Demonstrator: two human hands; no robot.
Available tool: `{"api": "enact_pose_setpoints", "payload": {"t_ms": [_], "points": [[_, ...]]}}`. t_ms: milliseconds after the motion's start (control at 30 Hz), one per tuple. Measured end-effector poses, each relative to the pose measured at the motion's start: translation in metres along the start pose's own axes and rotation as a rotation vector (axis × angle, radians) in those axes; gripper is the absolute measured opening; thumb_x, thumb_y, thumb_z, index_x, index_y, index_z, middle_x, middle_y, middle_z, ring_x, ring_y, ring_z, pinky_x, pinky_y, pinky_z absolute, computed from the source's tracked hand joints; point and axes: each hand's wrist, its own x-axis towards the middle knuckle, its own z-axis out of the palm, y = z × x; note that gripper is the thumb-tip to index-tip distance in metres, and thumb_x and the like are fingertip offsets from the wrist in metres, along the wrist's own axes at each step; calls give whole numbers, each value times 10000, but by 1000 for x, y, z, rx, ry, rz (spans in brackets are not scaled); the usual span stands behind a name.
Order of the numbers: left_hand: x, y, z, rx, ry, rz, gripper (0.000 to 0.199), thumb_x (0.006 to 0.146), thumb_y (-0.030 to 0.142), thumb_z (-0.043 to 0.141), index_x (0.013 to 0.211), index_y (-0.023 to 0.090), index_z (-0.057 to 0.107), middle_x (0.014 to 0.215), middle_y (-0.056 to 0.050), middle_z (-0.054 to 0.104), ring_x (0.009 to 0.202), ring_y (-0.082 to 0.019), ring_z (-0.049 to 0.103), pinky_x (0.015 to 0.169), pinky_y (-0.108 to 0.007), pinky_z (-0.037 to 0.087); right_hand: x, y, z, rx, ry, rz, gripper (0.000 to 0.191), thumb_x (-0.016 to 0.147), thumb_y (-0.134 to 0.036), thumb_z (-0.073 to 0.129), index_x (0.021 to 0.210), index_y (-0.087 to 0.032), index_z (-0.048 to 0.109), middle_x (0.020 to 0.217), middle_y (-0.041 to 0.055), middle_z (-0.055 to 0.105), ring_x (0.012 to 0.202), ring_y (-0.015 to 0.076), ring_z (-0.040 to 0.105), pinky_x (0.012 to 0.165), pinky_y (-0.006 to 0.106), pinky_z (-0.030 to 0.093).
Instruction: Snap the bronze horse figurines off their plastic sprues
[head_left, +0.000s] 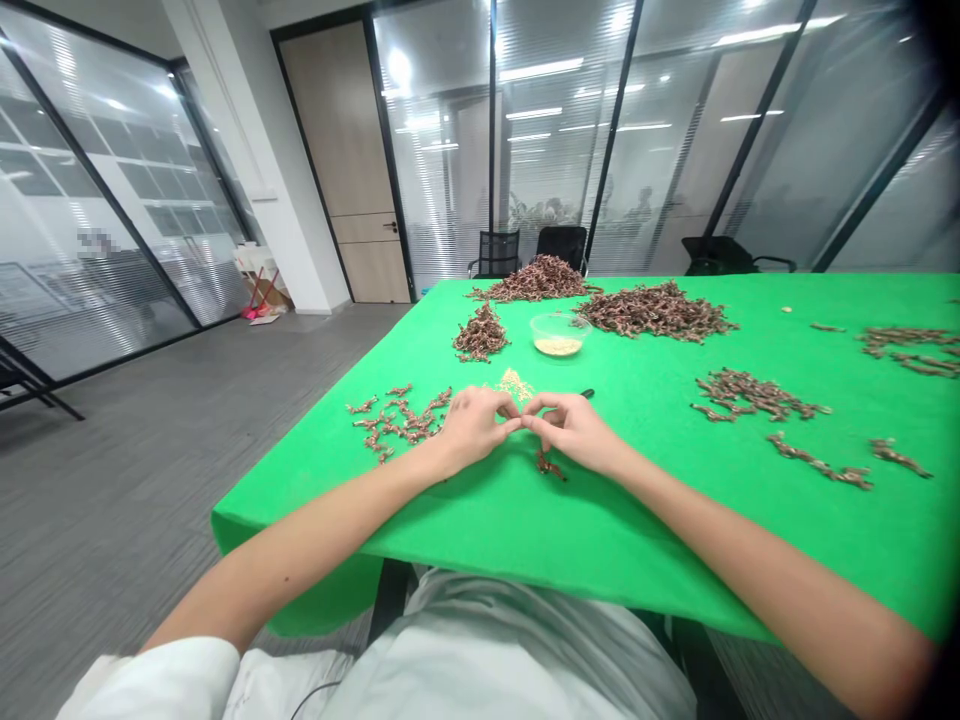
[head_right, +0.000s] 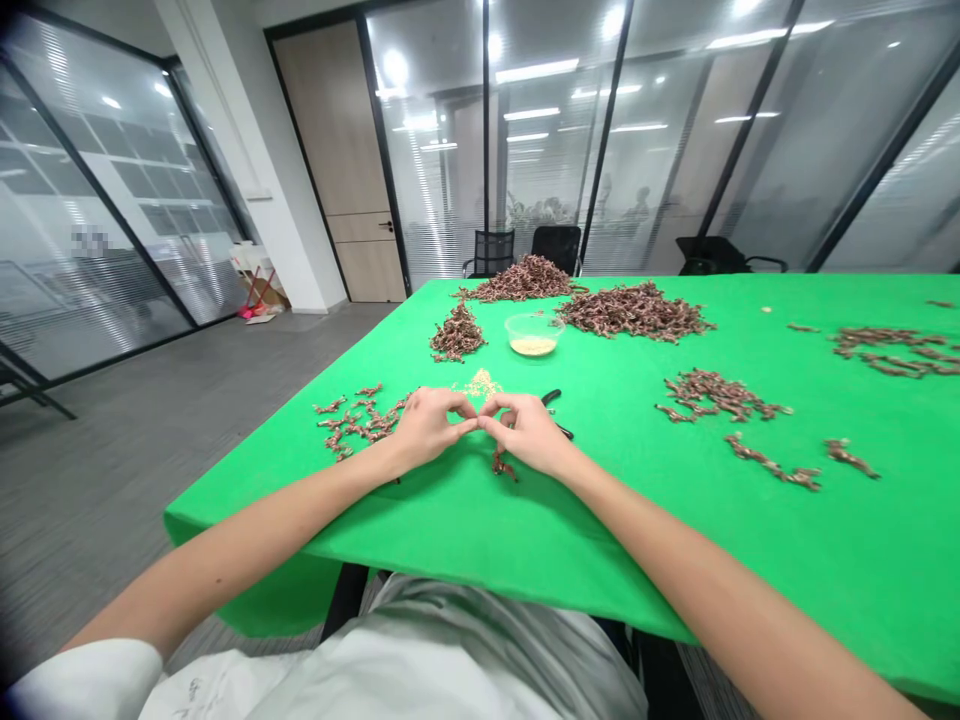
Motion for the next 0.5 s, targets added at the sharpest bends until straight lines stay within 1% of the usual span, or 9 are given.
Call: {"api": "enact_pose_setpoints", "payload": {"t_ms": [167,267,367,433,500], "points": [[0,-1,0,-24,23,44,227,868,432,748,848,206,749,882,-20,778,861,-207,701,799,-297,455,2,6,-2,155,-34,48,343,834,-489,689,888,-155,631,563,-28,580,488,124,556,497,222,394],[0,-2,-1,-38,34,66,192,860,394,764,846,204,743,870,-18,776,839,-200,701,780,-292,453,2,5,0,227,-15,72,411,797,-554,720,872,-159,634,591,-24,590,490,112,539,476,215,363],[0,-2,-1,-61,30,98,164,839,358,788,839,204,733,880,-15,776,847,-197,700,797,-295,458,2,1,2,283,44,106,466,784,-619,711,810,-162,625,594,-21,589,455,91,488,454,217,337],[0,-1,-1,-81,16,127,180,837,373,785,849,203,727,901,-15,774,862,-199,700,819,-303,465,4,-1,1,311,101,130,487,783,-642,701,779,-163,618,564,-26,568,437,83,449,448,219,329],[-2,1,0,-105,-8,161,194,860,394,752,894,205,725,926,-20,771,880,-203,700,844,-314,476,5,-1,-1,336,159,149,499,751,-649,726,772,-162,622,599,-15,590,447,81,443,448,222,339]]}}
